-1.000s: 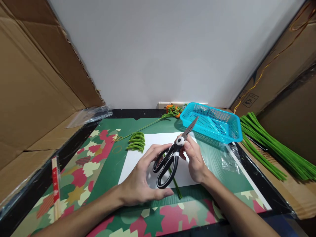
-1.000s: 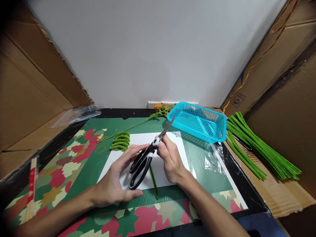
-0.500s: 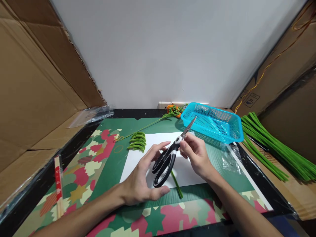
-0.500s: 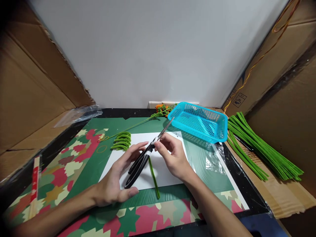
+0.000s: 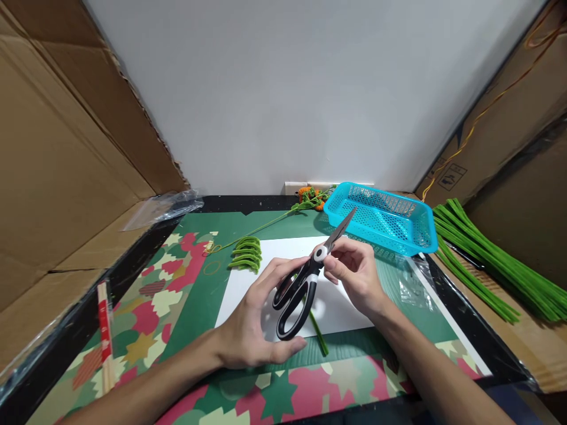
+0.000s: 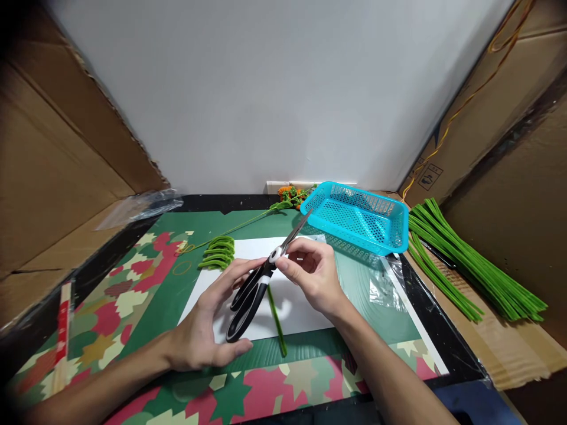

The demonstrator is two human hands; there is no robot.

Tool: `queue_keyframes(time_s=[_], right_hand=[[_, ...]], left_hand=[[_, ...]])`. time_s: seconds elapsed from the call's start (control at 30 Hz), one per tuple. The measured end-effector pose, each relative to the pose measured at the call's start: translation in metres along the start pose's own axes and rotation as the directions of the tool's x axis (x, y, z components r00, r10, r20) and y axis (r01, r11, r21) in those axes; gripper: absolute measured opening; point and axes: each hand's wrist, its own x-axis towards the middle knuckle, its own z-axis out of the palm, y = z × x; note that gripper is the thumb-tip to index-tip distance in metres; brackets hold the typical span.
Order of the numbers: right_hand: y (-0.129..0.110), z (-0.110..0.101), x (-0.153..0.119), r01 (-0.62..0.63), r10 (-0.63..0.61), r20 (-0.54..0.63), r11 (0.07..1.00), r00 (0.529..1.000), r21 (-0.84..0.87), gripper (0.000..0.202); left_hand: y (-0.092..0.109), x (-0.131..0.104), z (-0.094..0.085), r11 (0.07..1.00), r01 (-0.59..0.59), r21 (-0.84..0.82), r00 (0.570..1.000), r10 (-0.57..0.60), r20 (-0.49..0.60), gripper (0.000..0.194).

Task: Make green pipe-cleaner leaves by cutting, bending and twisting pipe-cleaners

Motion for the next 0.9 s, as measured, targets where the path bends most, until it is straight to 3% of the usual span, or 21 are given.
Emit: queue_keyframes(time_s=[0.2, 0.4, 0.67, 0.9], right_hand=[[0.000, 0.001, 0.001, -0.028, 0.028, -0.008, 0.999, 1.000, 0.023, 0.032], [-0.002, 0.004, 0.003, 0.007, -0.009, 0.028, 0.998, 1.000, 0.066, 0.025], [-0.011, 0.002, 0.002, 0.097, -0.099, 0.000, 0.975, 0.995, -0.198, 0.025], [-0.009, 0.000, 0.003, 0.068, -0.060, 0.048, 0.982, 0.997, -0.178, 0.030]], left_hand=[[0.000, -0.001, -0.001, 1.000, -0.002, 0.000, 1.000, 0.002, -0.001, 0.098], [0.003, 0.000, -0.002, 0.992, 0.030, -0.123, 1.000, -0.028, 0.012, 0.092], [0.000, -0.001, 0.001, 0.991, 0.078, -0.110, 0.996, -0.083, -0.039, 0.092], [0.002, -0.002, 0.002, 0.988, 0.147, -0.055, 0.987, -0.150, -0.060, 0.092]])
